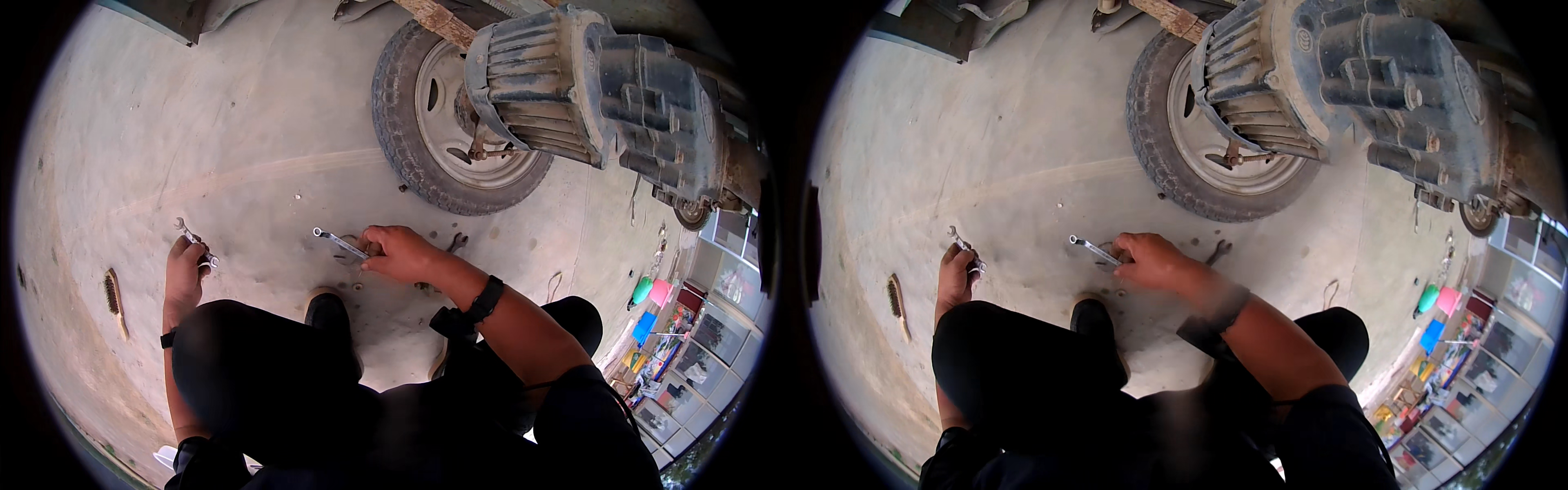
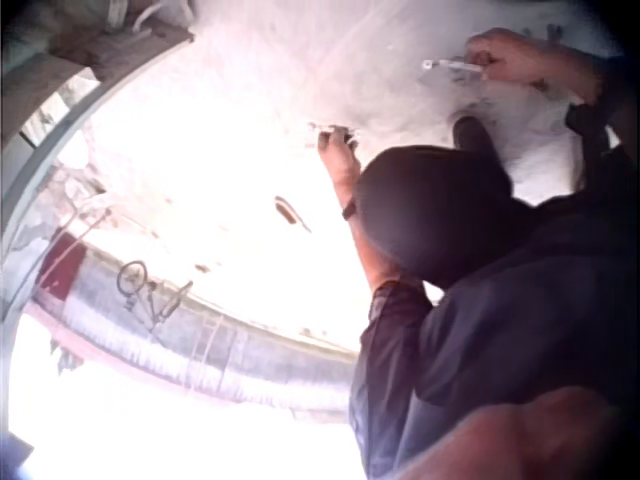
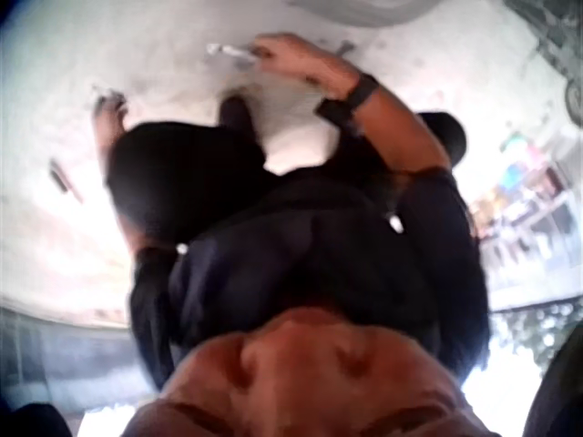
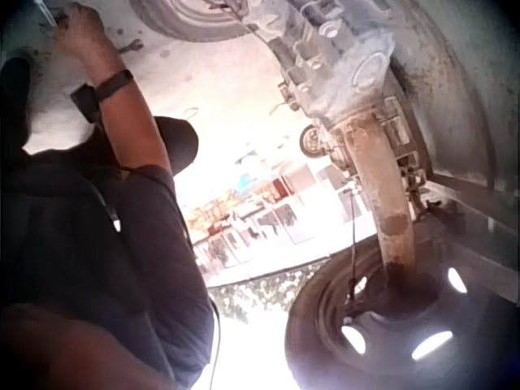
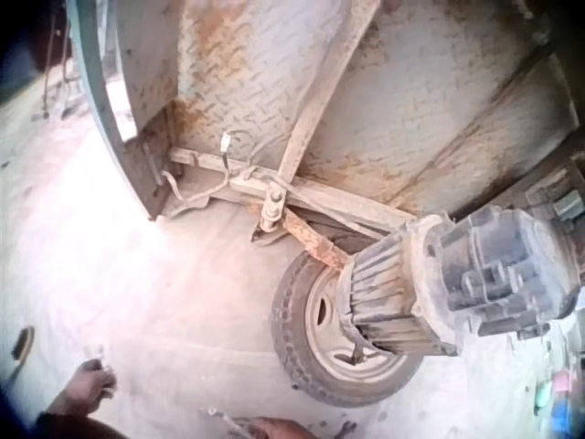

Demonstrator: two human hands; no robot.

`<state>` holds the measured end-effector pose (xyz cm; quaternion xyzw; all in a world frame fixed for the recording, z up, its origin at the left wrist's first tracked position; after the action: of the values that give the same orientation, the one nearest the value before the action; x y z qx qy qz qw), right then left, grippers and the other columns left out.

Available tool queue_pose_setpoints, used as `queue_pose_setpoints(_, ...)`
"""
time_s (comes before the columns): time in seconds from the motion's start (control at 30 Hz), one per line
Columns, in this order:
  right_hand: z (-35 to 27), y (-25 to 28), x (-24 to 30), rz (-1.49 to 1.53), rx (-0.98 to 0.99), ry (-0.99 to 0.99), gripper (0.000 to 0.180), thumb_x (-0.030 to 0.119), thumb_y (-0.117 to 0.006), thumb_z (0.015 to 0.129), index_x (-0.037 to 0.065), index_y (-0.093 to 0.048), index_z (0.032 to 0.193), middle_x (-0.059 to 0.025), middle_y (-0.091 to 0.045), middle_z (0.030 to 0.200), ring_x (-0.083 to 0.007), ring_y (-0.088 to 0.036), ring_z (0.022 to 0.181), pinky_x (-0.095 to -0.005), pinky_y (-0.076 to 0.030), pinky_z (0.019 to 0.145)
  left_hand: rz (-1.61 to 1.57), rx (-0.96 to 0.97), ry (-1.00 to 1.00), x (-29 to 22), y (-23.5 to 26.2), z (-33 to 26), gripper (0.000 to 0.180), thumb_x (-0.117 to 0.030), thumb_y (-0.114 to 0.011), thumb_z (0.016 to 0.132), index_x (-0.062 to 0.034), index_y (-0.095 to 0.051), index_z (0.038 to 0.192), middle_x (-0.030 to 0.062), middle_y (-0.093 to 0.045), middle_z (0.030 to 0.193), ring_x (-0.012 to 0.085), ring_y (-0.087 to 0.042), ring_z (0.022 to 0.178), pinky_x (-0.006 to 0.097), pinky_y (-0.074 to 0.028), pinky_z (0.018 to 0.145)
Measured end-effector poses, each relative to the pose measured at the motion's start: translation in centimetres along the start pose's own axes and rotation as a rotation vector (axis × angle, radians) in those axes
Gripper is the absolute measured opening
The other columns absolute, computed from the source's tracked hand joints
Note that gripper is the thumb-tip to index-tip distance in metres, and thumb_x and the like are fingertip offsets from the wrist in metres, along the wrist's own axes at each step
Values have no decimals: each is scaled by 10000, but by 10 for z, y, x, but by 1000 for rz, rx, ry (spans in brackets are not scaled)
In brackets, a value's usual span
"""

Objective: The person uses a wrench to loosen and remove bolts from the vehicle's suspension system near the wheel. They remove several bolts and a metal rod, placing them on the ground.

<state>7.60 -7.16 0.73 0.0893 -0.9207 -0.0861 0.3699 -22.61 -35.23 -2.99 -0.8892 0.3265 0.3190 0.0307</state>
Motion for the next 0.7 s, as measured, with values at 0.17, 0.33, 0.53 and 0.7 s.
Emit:
queue_pose_setpoints(0.17,-65,60,0,59,64,-93,313,175,-704,870,32,-621,1136,-76,-671,844,-182,-633,769,-332,-508,702,279,337,-284,-127,-60,-4,133,-117,-588,861,-84,-576,990,7,-620,881,108,-592,800,257,-455,645)
queue_pose_setpoints(0.33,-138,125,-3,379,-1,-232,234,120,-624,907,16,-610,1116,-17,-606,835,-104,-563,695,-278,-472,636,612,610,-465,-227,-128,-42,110,-120,-594,865,-78,-575,966,13,-639,883,119,-629,831,257,-479,643)
queue_pose_setpoints(0.53,-211,183,31,147,-295,-328,155,100,-592,908,33,-624,1043,72,-472,740,-36,-393,647,-214,-331,590,818,832,-606,-275,-186,-78,132,-146,-631,883,-45,-561,930,40,-621,801,134,-621,709,276,-484,573)
queue_pose_setpoints(0.7,-250,211,35,-26,-355,-383,184,182,-660,978,7,-670,1036,10,-650,895,-88,-545,855,-260,-456,812,1100,1004,-653,-258,-247,-105,203,-164,-652,886,15,-560,912,80,-595,743,166,-591,599,318,-501,546)
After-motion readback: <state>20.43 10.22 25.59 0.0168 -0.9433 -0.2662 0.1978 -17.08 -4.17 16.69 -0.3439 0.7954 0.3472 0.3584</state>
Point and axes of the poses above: each hand's wrist, its own z-axis towards the middle knuckle, its own y-axis out of the back of the hand, x = y × z, the point moved 1 cm from there along z, towards the middle knuckle
